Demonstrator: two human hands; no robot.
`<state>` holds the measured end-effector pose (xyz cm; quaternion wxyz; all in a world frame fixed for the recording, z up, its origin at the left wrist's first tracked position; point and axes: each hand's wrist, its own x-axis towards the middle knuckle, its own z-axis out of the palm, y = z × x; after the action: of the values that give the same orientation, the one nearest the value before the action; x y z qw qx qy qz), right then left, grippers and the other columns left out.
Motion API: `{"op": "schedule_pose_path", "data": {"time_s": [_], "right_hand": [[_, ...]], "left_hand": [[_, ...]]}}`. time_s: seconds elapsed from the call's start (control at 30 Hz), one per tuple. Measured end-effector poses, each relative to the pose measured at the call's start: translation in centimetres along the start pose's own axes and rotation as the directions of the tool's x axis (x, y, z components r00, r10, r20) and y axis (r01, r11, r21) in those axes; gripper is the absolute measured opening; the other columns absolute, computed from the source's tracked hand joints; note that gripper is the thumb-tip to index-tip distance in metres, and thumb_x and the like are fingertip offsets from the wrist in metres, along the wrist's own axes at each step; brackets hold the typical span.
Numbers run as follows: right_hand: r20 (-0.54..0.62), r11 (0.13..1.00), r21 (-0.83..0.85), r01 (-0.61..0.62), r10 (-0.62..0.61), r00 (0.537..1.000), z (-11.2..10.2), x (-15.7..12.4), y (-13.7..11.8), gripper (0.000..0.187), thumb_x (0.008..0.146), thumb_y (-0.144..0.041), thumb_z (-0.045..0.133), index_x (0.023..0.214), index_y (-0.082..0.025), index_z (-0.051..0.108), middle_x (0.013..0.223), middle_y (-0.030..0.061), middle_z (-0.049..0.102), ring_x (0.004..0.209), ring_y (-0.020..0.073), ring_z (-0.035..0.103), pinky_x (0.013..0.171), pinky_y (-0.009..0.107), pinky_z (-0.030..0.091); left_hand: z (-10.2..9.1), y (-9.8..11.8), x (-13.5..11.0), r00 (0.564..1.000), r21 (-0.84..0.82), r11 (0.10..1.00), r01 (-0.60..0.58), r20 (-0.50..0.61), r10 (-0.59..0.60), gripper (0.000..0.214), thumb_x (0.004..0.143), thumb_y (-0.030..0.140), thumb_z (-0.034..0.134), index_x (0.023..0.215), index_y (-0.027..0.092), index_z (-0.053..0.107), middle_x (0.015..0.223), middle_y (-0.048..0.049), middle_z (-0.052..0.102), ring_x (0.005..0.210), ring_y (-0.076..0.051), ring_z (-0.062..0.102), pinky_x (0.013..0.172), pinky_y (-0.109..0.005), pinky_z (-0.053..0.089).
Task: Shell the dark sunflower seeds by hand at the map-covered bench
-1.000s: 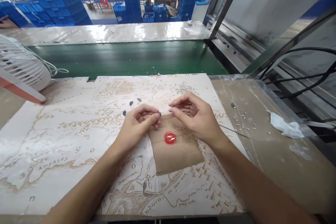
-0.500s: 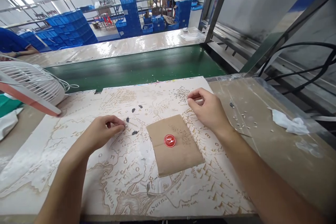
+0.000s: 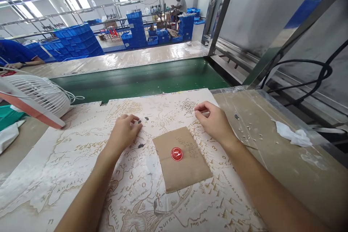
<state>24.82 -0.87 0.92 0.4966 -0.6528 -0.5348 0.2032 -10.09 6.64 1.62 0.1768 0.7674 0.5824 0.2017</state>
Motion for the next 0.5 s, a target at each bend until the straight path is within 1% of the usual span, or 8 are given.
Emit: {"op": "schedule_pose_path", "data": {"time_s": [0.1,0.17,0.23,0.3,0.37,0.43,0.5], "right_hand": [[0.008,1.000,-0.005,-0.001,0.001,1.000,0.1,-0.1,-0.1,0.011,0.090,-0.029,0.067,0.095,-0.022,0.074,0.100,0.0095,0.081,0.092,0.0274,0.074,0.086,0.043,0.058],[0.019,1.000,-0.010,-0.003,0.003,1.000,0.2,-0.2,-0.3,0.011,0.090,-0.028,0.067,0.095,-0.022,0.074,0.100,0.0094,0.081,0.092,0.0270,0.074,0.086,0.043,0.058],[0.028,1.000,-0.015,-0.003,0.004,1.000,0.3,-0.3,-0.6,0.010,0.090,-0.028,0.067,0.095,-0.023,0.074,0.100,0.0093,0.081,0.092,0.0270,0.074,0.086,0.043,0.058],[0.032,1.000,-0.012,0.001,-0.001,0.999,0.3,-0.4,-0.8,0.010,0.090,-0.028,0.067,0.095,-0.023,0.074,0.099,0.0091,0.081,0.092,0.0270,0.074,0.086,0.043,0.058],[0.034,1.000,-0.004,0.006,-0.006,0.999,0.3,-0.5,-0.9,0.009,0.090,-0.029,0.068,0.095,-0.023,0.074,0.099,0.0091,0.081,0.091,0.0271,0.074,0.085,0.043,0.059],[0.034,1.000,0.002,0.007,-0.008,0.999,0.3,-0.6,-0.9,0.009,0.090,-0.029,0.068,0.095,-0.023,0.074,0.099,0.0093,0.081,0.090,0.0272,0.074,0.085,0.043,0.059],[0.038,1.000,0.002,0.002,-0.002,0.999,0.4,-0.6,-0.9,0.010,0.090,-0.029,0.068,0.094,-0.023,0.074,0.098,0.0095,0.081,0.090,0.0272,0.073,0.085,0.044,0.060]], "left_hand": [[0.6,-0.2,1.0,1.000,-0.013,1.000,0.020,0.007,-0.020,0.026,0.099,0.034,0.059,0.106,0.018,0.078,0.108,-0.0154,0.076,0.103,-0.033,0.070,0.095,-0.051,0.055],[0.3,-0.2,0.9,0.999,-0.021,0.999,0.030,0.021,-0.030,0.022,0.098,0.033,0.060,0.103,0.019,0.076,0.104,-0.0145,0.076,0.098,-0.032,0.070,0.091,-0.050,0.055],[-0.3,0.1,0.1,0.999,-0.026,1.000,0.018,0.047,-0.016,0.018,0.098,0.034,0.063,0.099,0.020,0.074,0.105,-0.0135,0.076,0.099,-0.032,0.069,0.091,-0.049,0.055],[-0.9,0.7,-1.4,0.995,-0.035,0.998,-0.047,0.089,0.050,0.015,0.099,0.035,0.065,0.098,0.022,0.073,0.108,-0.0115,0.075,0.104,-0.032,0.068,0.093,-0.049,0.054],[-1.1,1.3,-3.5,0.975,-0.064,0.983,-0.172,0.132,0.179,0.013,0.104,0.035,0.063,0.103,0.024,0.071,0.112,-0.0092,0.074,0.109,-0.031,0.066,0.096,-0.048,0.053],[-0.8,1.6,-5.4,0.938,-0.096,0.948,-0.303,0.147,0.314,0.011,0.110,0.031,0.058,0.110,0.025,0.067,0.118,-0.0083,0.073,0.114,-0.030,0.064,0.100,-0.049,0.052],[-0.1,1.4,-6.8,0.919,-0.083,0.928,-0.363,0.131,0.371,0.011,0.113,0.027,0.053,0.113,0.025,0.064,0.124,-0.0089,0.072,0.117,-0.030,0.063,0.103,-0.051,0.051]]}}
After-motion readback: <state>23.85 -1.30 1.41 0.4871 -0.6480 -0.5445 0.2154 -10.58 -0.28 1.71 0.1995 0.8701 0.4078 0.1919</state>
